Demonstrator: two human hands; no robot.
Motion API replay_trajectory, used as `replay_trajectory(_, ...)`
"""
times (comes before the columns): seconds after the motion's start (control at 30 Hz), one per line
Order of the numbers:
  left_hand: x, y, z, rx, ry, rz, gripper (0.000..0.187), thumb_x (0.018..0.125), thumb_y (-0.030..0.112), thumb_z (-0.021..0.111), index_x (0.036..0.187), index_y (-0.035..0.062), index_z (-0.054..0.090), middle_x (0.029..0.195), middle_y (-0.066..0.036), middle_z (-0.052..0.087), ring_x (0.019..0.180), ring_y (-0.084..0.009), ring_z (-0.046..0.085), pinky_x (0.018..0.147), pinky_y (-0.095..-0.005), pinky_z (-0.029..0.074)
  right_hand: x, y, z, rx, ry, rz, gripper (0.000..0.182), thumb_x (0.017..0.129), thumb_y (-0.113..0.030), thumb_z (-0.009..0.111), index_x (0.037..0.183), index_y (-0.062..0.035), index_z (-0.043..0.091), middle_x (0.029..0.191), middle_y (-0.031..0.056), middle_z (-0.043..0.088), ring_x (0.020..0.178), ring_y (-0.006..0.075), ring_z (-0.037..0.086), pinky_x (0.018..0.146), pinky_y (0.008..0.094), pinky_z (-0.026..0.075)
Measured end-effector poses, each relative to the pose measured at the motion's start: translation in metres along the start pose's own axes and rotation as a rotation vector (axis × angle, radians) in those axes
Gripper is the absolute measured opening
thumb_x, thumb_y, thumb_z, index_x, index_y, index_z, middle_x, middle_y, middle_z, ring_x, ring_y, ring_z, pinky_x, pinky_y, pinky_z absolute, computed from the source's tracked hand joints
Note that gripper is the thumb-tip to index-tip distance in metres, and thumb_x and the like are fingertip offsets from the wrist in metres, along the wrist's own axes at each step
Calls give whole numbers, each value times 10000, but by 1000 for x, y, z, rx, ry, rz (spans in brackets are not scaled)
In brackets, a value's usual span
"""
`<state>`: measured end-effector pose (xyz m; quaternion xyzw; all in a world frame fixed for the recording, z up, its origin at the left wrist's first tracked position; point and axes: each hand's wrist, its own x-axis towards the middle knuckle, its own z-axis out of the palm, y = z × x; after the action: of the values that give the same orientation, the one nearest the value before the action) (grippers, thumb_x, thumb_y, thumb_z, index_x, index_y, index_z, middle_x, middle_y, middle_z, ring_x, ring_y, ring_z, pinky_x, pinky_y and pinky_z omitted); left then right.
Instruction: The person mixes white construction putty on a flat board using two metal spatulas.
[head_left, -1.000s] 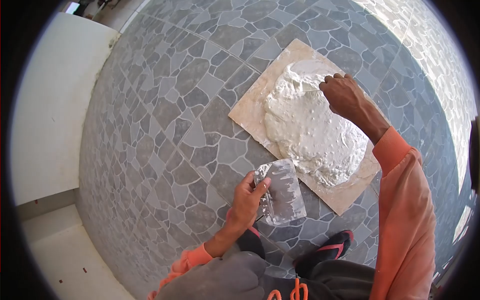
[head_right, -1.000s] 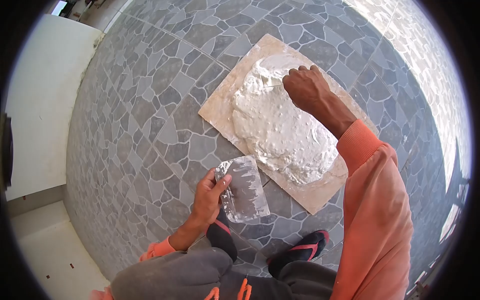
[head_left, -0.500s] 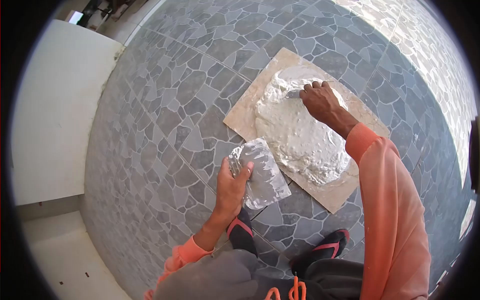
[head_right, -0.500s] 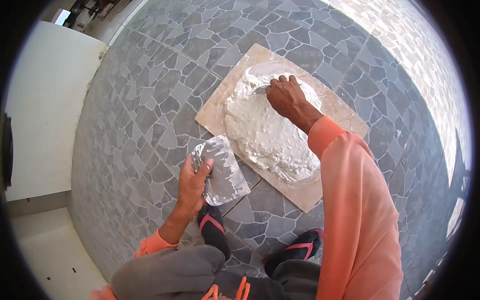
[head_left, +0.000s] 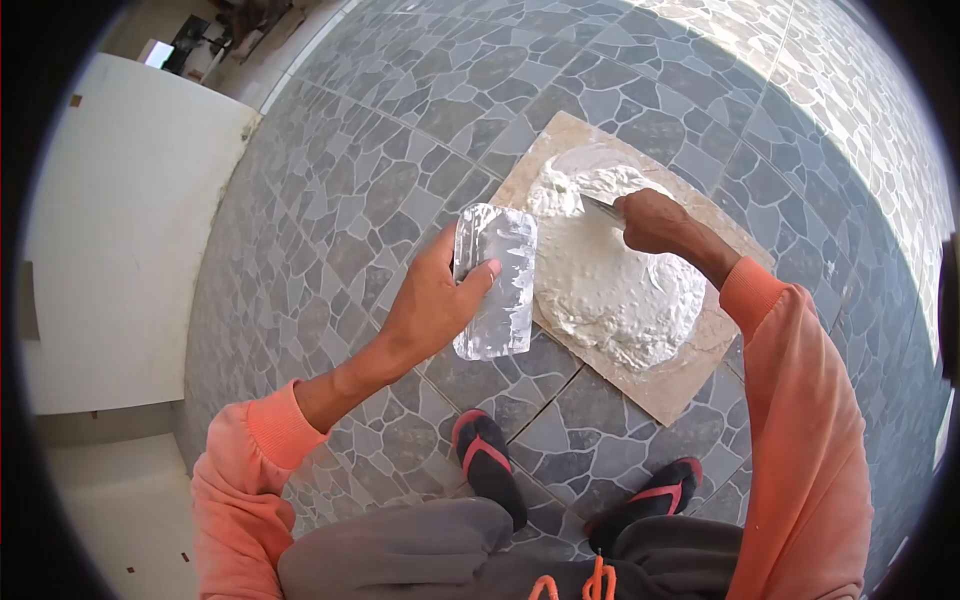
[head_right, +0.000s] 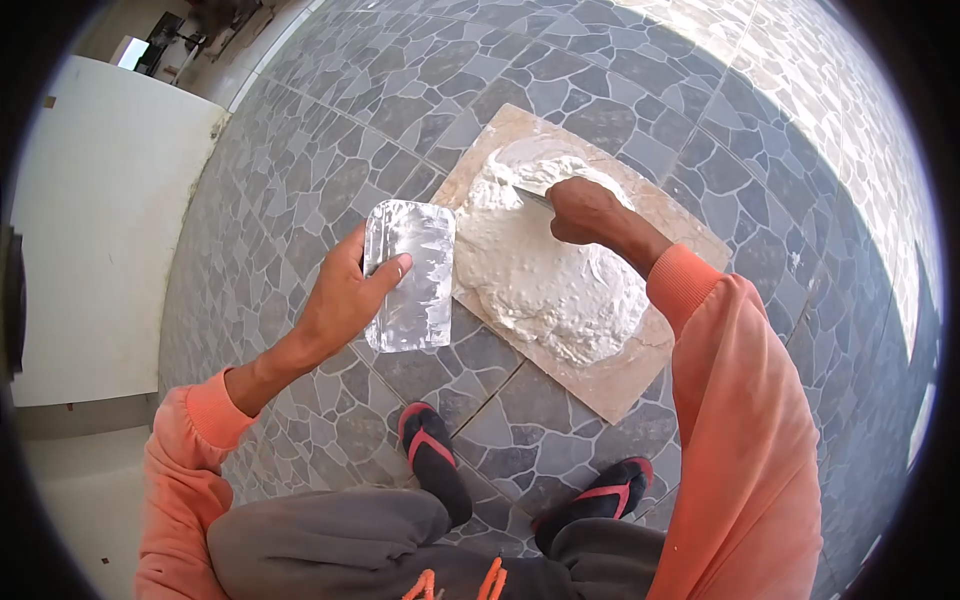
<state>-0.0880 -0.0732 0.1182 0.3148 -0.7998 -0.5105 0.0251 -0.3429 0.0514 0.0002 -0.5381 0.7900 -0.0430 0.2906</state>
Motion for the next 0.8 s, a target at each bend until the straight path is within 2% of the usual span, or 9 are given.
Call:
replay_trajectory(0.03, 8, 5, 3, 94, 14, 140, 354, 887, 120, 565, 1194, -50, 516, 971, -190, 653, 853, -255, 644, 780, -381, 486, -7, 1, -9, 100, 2, 49, 218, 782, -51, 544, 929, 60, 660, 861, 194, 667, 811, 333, 644, 705, 429, 485)
replay_trajectory(0.13, 34, 35, 12, 343, -115, 132, 383, 893, 139, 532, 1210, -71, 485, 920, -255, 642, 836, -371, 639, 762, -435, 481, -31, 12, -22, 550, -98, 194, 268, 819, -91, 538, 997, 71, 655, 823, 138, 654, 769, 242, 631, 684, 411, 466)
replay_trajectory(0.17, 44, 40, 20, 354, -163, 98, 428, 901, 161, 501, 1225, -112, 438, 865, -311, 621, 835, -453, 620, 758, -490, 468, -37, 17, -17, 687, -97, 219, 280, 838, -107, 556, 1014, 92, 643, 816, 96, 626, 755, 177, 599, 668, 362, 468)
replay_trajectory(0.3, 67, 47, 64, 348, -170, 227, 464, 914, 182, 484, 1219, -158, 396, 857, -341, 612, 871, -484, 618, 797, -527, 464, -61, 15, -15, 1207, -47, 242, 216, 826, -50, 564, 944, 124, 615, 875, 113, 615, 762, 166, 603, 695, 322, 521)
replay_trajectory(0.4, 76, 37, 97, 291, -110, 294, 467, 931, 198, 493, 1242, -141, 409, 820, -304, 616, 760, -425, 633, 724, -469, 472, -77, 7, -22, 1301, -27, 311, 167, 817, -40, 561, 887, 103, 612, 867, 103, 604, 754, 159, 600, 707, 330, 537)
replay_trajectory(0.43, 78, 34, 107, 270, -104, 314, 415, 933, 183, 491, 1187, -132, 399, 818, -321, 606, 791, -454, 627, 733, -499, 469, -79, 8, -20, 1328, -37, 294, 144, 815, -42, 555, 851, 89, 603, 829, 88, 596, 746, 143, 591, 665, 324, 521)
replay_trajectory(0.63, 86, 31, 133, 238, -43, 386, 297, 933, 138, 475, 1092, -81, 353, 845, -341, 574, 825, -503, 587, 745, -541, 452, -77, 22, -16, 1166, -24, 239, 173, 833, -23, 525, 876, 110, 627, 803, 74, 619, 718, 130, 574, 650, 303, 476)
replay_trajectory(0.73, 90, 37, 131, 205, -78, 337, 299, 881, 94, 483, 1080, -82, 346, 944, -346, 553, 902, -506, 581, 805, -539, 465, -78, 27, -13, 1097, 80, 247, 169, 788, -14, 497, 738, 114, 596, 676, 25, 493, 605, 98, 422, 482, 338, 308)
replay_trajectory(0.8, 92, 39, 133, 201, -91, 318, 308, 856, 73, 486, 1078, -85, 343, 987, -347, 544, 942, -507, 578, 834, -536, 471, -87, 21, -17, 1073, 88, 218, 168, 781, -20, 500, 742, 110, 597, 669, 19, 486, 587, 101, 410, 478, 346, 309)
